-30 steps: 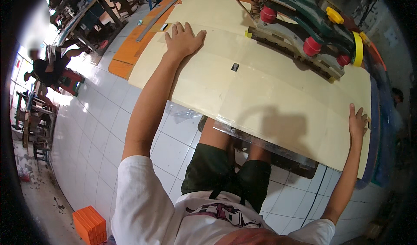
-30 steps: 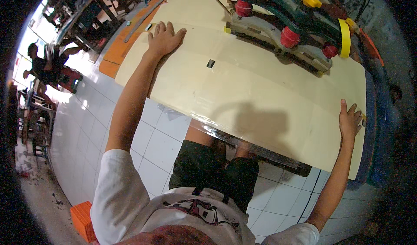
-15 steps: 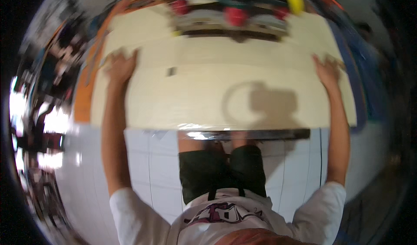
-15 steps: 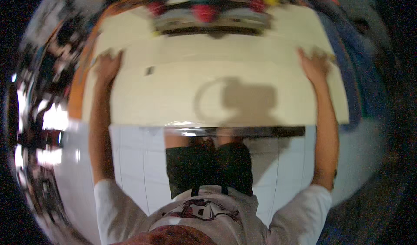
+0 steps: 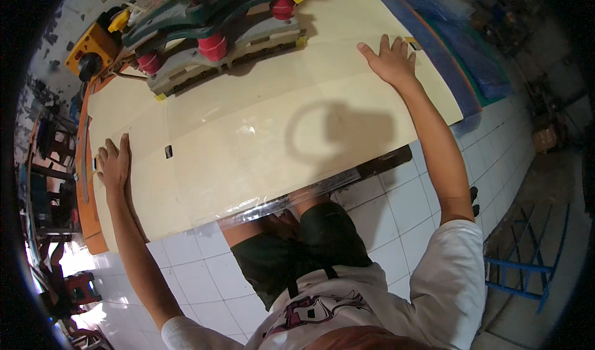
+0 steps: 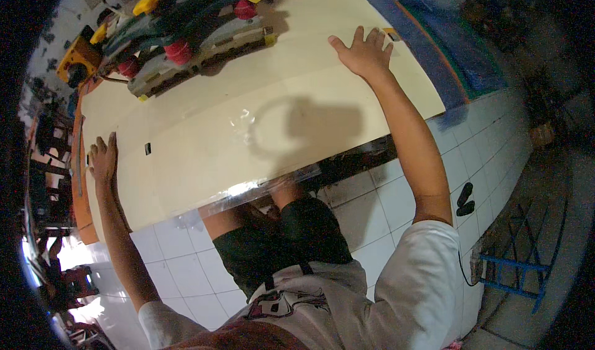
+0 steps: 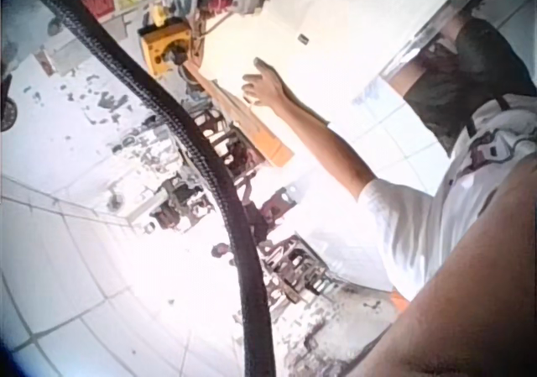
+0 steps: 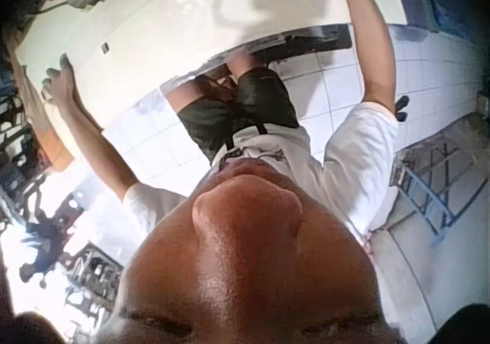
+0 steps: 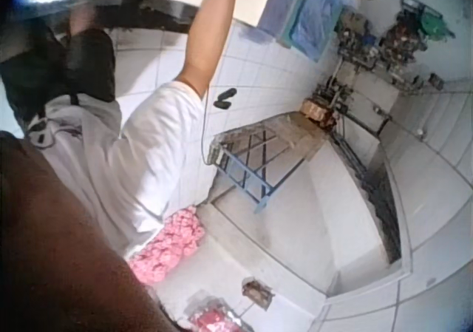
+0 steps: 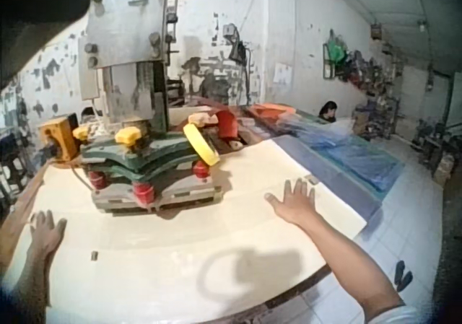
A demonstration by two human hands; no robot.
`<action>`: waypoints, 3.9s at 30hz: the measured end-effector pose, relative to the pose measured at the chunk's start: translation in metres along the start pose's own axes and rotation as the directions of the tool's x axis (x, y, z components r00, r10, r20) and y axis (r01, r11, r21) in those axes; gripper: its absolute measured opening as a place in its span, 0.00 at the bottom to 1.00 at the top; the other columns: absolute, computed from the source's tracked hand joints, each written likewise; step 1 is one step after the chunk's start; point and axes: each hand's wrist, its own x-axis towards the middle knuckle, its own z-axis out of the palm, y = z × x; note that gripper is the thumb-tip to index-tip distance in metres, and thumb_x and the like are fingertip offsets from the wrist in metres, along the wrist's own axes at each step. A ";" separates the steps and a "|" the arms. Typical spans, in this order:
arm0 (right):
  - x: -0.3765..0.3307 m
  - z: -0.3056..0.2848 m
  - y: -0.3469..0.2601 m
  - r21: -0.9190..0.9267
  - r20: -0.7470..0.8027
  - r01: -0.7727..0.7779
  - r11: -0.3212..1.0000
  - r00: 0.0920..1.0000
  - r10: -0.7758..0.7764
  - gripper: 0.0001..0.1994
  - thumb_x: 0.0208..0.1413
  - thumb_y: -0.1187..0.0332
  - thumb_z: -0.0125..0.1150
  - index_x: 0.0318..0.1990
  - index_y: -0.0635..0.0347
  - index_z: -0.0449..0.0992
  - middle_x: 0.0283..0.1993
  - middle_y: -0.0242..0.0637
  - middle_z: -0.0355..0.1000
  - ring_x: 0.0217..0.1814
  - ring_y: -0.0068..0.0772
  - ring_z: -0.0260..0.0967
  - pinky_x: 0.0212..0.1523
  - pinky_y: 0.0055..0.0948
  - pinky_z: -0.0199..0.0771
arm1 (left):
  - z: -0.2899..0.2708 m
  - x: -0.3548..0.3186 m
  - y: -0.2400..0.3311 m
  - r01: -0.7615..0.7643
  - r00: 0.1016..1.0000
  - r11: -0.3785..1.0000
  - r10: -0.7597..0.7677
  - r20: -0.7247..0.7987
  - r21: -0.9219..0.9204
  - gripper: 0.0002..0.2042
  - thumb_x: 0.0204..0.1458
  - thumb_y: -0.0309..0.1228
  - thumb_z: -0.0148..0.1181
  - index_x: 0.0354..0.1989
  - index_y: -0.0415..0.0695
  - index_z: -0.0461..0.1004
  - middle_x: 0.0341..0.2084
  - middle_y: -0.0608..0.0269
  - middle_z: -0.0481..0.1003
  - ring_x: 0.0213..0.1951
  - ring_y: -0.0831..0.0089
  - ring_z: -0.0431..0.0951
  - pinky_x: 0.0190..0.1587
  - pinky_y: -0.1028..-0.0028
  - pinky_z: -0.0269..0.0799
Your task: The person separates and unfolds plastic film sheets by hand, then flattens and aligns the plastic film across the work table.
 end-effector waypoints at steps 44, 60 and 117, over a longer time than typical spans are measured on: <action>0.007 0.001 -0.004 -0.076 0.044 -0.004 0.997 0.999 0.007 0.49 0.56 0.26 0.33 0.73 0.59 0.47 0.75 0.61 0.38 0.79 0.56 0.29 0.73 0.60 0.29 | -0.001 -0.008 -0.003 -0.037 0.997 0.998 0.033 -0.075 -0.056 0.46 0.53 0.67 0.38 0.71 0.42 0.52 0.70 0.40 0.47 0.73 0.50 0.42 0.67 0.37 0.34; 0.005 -0.001 -0.007 -0.059 0.023 0.010 0.998 1.000 -0.008 0.50 0.56 0.26 0.33 0.72 0.62 0.49 0.75 0.64 0.39 0.79 0.58 0.31 0.73 0.61 0.29 | -0.005 -0.010 0.002 -0.010 0.998 0.999 0.008 -0.056 -0.041 0.46 0.53 0.69 0.36 0.72 0.44 0.50 0.71 0.41 0.45 0.74 0.51 0.41 0.68 0.37 0.31; 0.018 0.003 0.007 -0.083 0.034 0.008 0.997 0.999 -0.005 0.50 0.55 0.25 0.33 0.73 0.60 0.49 0.75 0.60 0.41 0.79 0.54 0.33 0.73 0.59 0.33 | -0.005 -0.019 0.006 -0.032 0.990 0.990 0.012 -0.140 -0.138 0.44 0.54 0.64 0.40 0.71 0.40 0.52 0.71 0.42 0.47 0.73 0.51 0.43 0.69 0.40 0.34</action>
